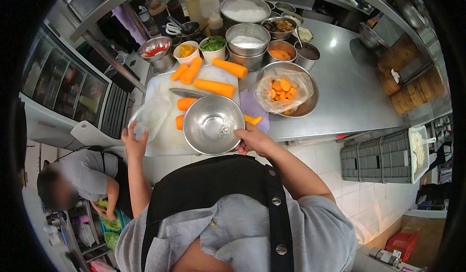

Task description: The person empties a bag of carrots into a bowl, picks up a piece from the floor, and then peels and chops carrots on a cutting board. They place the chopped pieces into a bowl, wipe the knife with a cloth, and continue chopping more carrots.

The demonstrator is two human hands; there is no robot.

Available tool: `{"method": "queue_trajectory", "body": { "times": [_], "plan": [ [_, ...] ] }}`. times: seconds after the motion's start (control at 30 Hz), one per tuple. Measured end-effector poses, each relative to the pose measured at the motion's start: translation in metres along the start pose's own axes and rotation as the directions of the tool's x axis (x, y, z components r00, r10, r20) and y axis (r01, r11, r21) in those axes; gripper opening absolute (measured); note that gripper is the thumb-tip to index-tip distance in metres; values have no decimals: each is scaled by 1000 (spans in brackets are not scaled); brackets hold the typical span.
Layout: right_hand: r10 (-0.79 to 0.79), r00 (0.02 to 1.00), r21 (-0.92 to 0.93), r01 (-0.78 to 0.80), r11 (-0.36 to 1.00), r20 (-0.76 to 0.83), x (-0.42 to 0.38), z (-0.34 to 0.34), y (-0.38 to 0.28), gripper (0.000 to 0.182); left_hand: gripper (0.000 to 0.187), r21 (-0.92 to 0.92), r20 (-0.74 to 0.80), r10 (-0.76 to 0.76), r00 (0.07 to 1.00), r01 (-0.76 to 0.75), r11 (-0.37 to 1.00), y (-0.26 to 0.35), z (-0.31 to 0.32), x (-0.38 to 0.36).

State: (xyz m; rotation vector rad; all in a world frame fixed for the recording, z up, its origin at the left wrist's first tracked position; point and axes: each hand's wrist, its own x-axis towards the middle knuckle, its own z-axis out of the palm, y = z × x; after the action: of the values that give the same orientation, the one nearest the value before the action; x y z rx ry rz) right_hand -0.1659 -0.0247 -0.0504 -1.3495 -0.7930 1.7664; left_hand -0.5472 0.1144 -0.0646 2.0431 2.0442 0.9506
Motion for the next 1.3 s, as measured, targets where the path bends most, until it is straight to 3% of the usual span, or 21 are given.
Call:
{"method": "queue_trajectory", "body": {
  "times": [0.03,0.13,0.2,0.23,0.27,0.33,0.43,0.53,0.6,0.67,0.73,0.8,0.93,1.13,1.3],
  "plan": [
    [-3,1000,10,3,1000,-15,2,1,1,41,38,86,-25,34,999,-32,996,11,-6,-4],
    [-10,999,3,10,1000,-31,8,4,5,46,37,314,-154,336,929,-276,908,47,-30,-2],
    [-21,1000,-52,20,998,-18,8,7,8,50,39,-21,97,198,975,-197,980,64,-27,-9],
    [-10,1000,-43,9,999,-13,9,5,9,53,42,-137,380,98,920,-49,989,77,-26,-18],
    [2,1000,-36,-3,999,-8,9,1,9,56,47,-207,637,34,770,129,970,90,-24,-26],
    [22,999,68,-20,997,-28,6,-13,11,63,64,-282,830,107,548,246,928,87,4,-46],
    [54,994,330,-21,944,-92,-9,-48,19,70,81,-423,843,208,495,373,826,103,19,-68],
    [62,981,492,39,870,-186,-23,-80,21,68,90,-573,771,307,558,398,717,94,52,-81],
    [57,953,580,134,804,-298,-31,-92,18,61,82,-651,655,357,666,258,714,97,66,-84],
    [84,921,547,150,824,-379,-25,-106,19,50,74,-630,684,342,644,286,722,102,67,-80],
    [70,897,503,179,845,-437,-18,-117,23,40,66,-493,841,258,476,474,730,111,56,-74],
    [15,884,447,222,867,-467,-15,-123,23,30,55,-488,858,223,463,596,638,121,47,-75],
    [-12,905,478,236,846,-426,-23,-133,17,21,41,-437,891,147,429,727,529,123,32,-71],
    [-17,929,423,185,887,-370,-56,-92,-27,22,33,-445,864,52,501,713,542,127,-1,-68],
    [-116,980,475,181,861,-162,-33,-88,-73,25,37,-416,884,64,463,717,559,114,2,-77]
  ]
}}
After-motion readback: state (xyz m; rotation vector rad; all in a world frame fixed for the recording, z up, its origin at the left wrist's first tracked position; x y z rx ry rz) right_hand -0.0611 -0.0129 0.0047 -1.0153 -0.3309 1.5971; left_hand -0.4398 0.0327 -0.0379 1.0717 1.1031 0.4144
